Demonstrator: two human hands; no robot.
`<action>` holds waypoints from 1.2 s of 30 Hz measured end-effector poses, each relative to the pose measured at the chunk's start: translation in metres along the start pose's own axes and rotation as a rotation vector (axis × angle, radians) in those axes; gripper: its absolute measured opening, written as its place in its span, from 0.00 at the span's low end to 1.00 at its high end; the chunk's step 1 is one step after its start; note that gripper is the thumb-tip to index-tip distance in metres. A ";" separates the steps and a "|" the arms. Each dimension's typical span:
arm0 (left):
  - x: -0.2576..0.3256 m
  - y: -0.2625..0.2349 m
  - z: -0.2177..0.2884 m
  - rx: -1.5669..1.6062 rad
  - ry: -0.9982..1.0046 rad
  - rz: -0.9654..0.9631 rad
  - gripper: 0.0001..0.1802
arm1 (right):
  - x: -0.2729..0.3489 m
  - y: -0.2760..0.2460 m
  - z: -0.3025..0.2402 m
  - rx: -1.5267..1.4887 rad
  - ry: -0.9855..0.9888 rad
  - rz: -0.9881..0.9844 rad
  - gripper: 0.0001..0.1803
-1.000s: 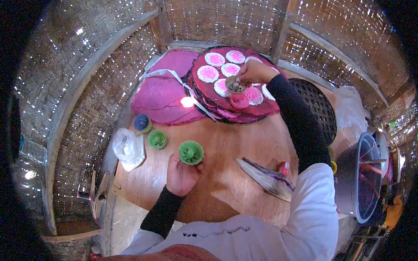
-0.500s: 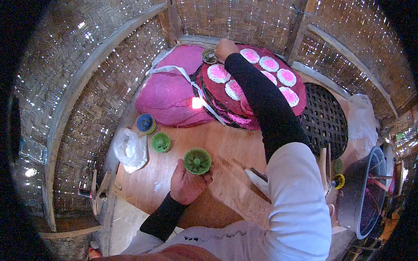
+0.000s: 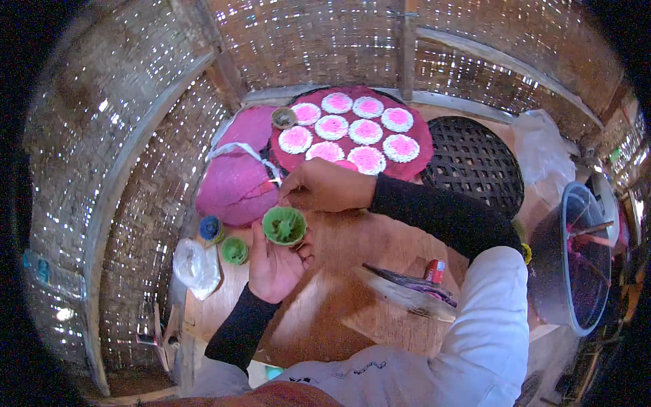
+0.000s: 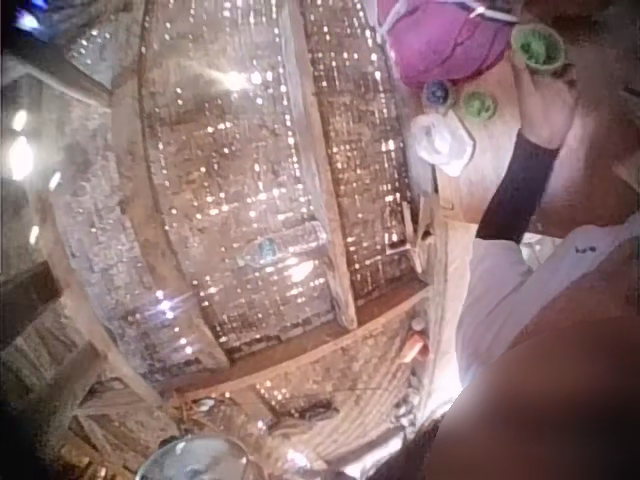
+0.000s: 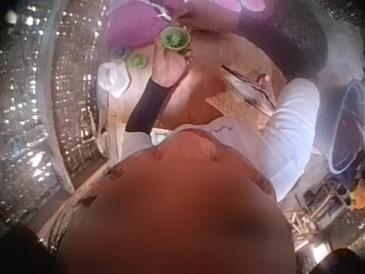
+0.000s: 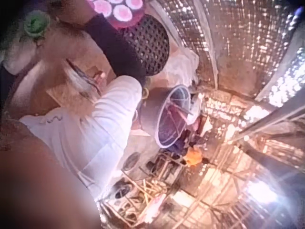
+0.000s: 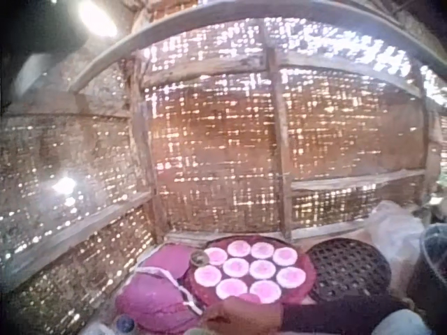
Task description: The person prepares round white pastries by hand using a wooden mold, dipping the mold into a bowl of white dough and pressing the shapes onto a purple surface.
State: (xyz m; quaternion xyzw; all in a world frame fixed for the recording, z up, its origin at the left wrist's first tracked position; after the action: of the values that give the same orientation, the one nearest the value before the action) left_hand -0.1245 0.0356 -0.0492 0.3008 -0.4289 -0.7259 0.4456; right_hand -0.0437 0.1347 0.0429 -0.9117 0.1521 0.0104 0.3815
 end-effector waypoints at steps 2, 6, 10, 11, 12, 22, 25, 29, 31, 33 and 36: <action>-0.019 0.006 -0.002 0.018 -0.004 0.005 0.31 | 0.007 -0.007 0.006 -0.059 0.020 -0.001 0.07; -0.051 0.005 0.005 -0.034 0.017 -0.054 0.31 | 0.013 -0.027 0.016 0.031 0.161 0.135 0.07; -0.074 0.013 0.010 -0.079 -0.001 -0.138 0.30 | 0.004 -0.045 0.044 -0.022 0.053 0.131 0.07; -0.078 0.012 0.011 -0.081 0.002 -0.122 0.31 | 0.002 -0.047 0.053 0.020 0.090 0.097 0.08; -0.083 0.010 0.011 -0.076 0.002 -0.113 0.31 | 0.002 -0.055 0.056 0.016 0.100 0.095 0.08; -0.081 0.004 -0.032 0.057 -0.158 -0.072 0.30 | 0.045 -0.227 0.283 0.742 0.715 1.075 0.15; -0.071 0.001 -0.037 0.037 -0.129 -0.064 0.31 | 0.022 -0.205 0.294 0.940 0.911 0.880 0.14; -0.066 0.004 -0.043 0.061 -0.183 -0.017 0.32 | 0.032 -0.204 0.263 0.738 0.914 1.009 0.15; -0.068 0.004 -0.043 0.046 -0.211 -0.077 0.32 | 0.023 -0.204 0.228 0.655 0.560 0.782 0.15; -0.063 -0.006 -0.036 0.050 -0.198 -0.105 0.32 | -0.001 -0.136 0.135 0.230 0.298 0.224 0.18; -0.070 0.007 -0.044 0.018 -0.207 -0.149 0.33 | 0.044 -0.059 0.046 0.012 0.231 -0.185 0.21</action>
State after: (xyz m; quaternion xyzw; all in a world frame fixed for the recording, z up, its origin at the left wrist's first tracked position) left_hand -0.0560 0.0821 -0.0584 0.2595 -0.4556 -0.7802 0.3411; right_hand 0.0195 0.1934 0.0452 -0.9147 0.1105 -0.1308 0.3661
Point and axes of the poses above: each hand's wrist, its own x-axis away from the middle knuckle, its own y-axis out of the palm, z = x × y, the point moved 5 cm from there along -x, towards the middle knuckle, and after that the axes turned 9 degrees about -z, right-handed, at the moved point
